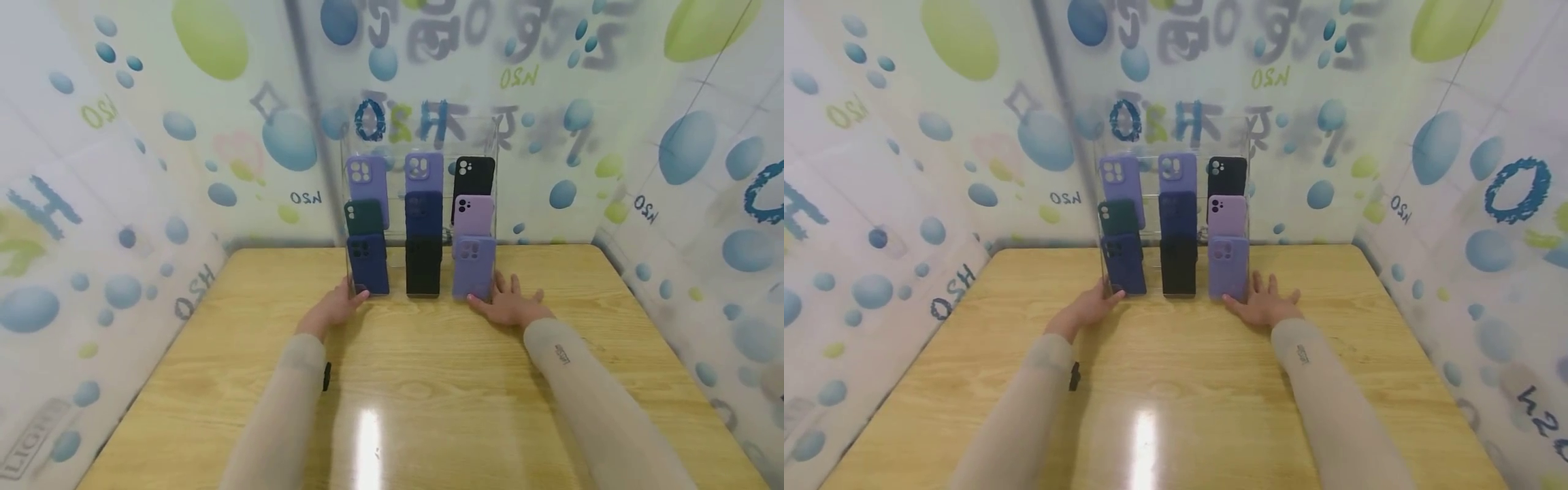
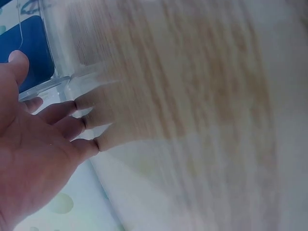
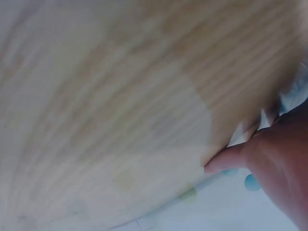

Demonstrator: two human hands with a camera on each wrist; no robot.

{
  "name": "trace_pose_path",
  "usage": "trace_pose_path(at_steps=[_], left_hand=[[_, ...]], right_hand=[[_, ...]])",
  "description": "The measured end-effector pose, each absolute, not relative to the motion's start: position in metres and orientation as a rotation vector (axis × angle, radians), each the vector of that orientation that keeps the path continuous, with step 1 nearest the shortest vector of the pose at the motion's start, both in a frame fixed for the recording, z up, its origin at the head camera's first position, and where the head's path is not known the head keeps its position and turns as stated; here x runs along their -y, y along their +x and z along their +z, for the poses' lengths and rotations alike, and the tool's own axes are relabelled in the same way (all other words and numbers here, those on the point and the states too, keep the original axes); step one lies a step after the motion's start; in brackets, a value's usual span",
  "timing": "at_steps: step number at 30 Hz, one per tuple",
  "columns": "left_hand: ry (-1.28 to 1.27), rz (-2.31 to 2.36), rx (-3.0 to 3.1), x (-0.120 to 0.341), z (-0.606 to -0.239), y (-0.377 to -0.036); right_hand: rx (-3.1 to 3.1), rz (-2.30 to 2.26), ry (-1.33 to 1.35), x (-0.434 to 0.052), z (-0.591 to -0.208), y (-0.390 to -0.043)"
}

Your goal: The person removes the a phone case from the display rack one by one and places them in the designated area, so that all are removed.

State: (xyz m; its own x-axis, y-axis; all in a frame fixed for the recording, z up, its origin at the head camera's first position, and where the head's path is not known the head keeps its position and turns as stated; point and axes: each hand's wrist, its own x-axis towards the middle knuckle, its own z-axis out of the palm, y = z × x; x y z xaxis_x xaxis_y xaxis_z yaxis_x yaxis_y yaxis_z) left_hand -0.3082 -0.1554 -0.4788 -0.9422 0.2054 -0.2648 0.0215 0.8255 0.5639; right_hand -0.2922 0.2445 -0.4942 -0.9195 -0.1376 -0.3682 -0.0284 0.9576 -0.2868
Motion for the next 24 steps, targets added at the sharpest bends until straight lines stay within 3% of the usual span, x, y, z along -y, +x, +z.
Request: trace_pose_path(at_steps=[4,14,24], left_hand=[[0.173,0.827,-2.704,0.155,-0.480,-0.308],[0.186,0.789,-2.723,0.152,-0.483,-0.311],[0.201,0.768,-2.722,0.154,-0.481,-0.309]], right_hand=[[-2.706,-0.543,-0.117,-0.248,-0.488,-0.297],[-2.569,-1.455,-0.220,-0.247,-0.482,-0.306],[-2.486,-1.476,-0.252,-0.242,-0.487,-0.309]])
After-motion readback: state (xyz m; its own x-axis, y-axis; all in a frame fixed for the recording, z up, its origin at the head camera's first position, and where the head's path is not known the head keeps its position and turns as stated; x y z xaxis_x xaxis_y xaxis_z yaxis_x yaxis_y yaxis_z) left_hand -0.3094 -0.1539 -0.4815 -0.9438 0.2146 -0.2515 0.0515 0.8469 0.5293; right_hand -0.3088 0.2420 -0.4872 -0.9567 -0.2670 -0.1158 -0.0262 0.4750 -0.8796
